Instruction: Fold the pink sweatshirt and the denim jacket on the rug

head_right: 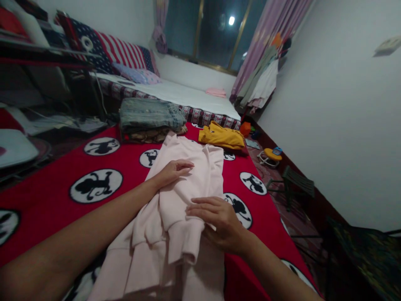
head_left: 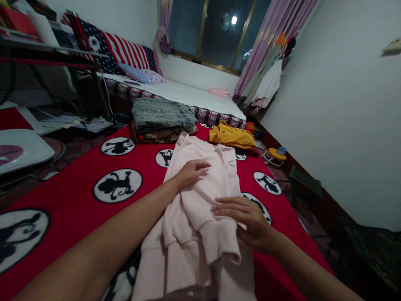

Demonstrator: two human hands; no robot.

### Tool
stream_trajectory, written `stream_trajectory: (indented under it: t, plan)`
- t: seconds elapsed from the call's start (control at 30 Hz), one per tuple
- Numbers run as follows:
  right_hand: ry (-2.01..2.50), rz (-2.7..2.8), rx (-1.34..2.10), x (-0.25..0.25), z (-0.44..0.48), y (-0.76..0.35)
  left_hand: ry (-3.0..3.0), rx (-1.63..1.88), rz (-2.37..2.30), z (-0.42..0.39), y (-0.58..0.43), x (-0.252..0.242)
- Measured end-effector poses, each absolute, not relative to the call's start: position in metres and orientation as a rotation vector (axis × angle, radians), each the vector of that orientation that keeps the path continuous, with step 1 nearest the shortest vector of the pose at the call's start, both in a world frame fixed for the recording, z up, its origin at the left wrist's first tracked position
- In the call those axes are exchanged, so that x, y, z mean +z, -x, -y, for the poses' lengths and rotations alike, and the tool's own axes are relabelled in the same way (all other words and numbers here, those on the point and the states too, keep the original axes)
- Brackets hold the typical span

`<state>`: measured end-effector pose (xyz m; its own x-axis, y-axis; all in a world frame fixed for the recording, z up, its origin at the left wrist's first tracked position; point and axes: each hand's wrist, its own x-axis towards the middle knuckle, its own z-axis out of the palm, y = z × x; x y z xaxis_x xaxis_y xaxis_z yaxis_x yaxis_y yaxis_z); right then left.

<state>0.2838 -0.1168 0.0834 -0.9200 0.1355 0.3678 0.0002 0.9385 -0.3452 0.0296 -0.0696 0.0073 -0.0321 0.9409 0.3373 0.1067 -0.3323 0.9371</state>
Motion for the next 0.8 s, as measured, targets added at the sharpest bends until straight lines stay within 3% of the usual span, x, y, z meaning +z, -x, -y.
stream_trajectory:
  t: [0.1, 0.2, 0.3, 0.5, 0.8]
  plan:
    - [0.256, 2.438, 0.573, 0.083, 0.13, -0.281, -1.452, 1.424, -1.154, 0.071, -0.027, 0.007]
    - [0.192, 2.595, 0.536, 0.08, 0.139, -0.283, -1.478, 1.336, -1.21, 0.082, -0.014, 0.012]
    - [0.106, 2.729, 0.352, 0.071, 0.131, -0.303, -1.812, 1.187, -1.264, 0.106, 0.012, 0.021]
    - [0.389, 2.864, -0.068, 0.045, 0.093, -0.359, -2.348, 0.566, -1.332, 0.172, 0.069, 0.041]
    - [0.113, 2.981, 0.176, 0.035, 0.096, -0.32, -2.424, 0.38, -1.119, 0.215, 0.039, 0.063]
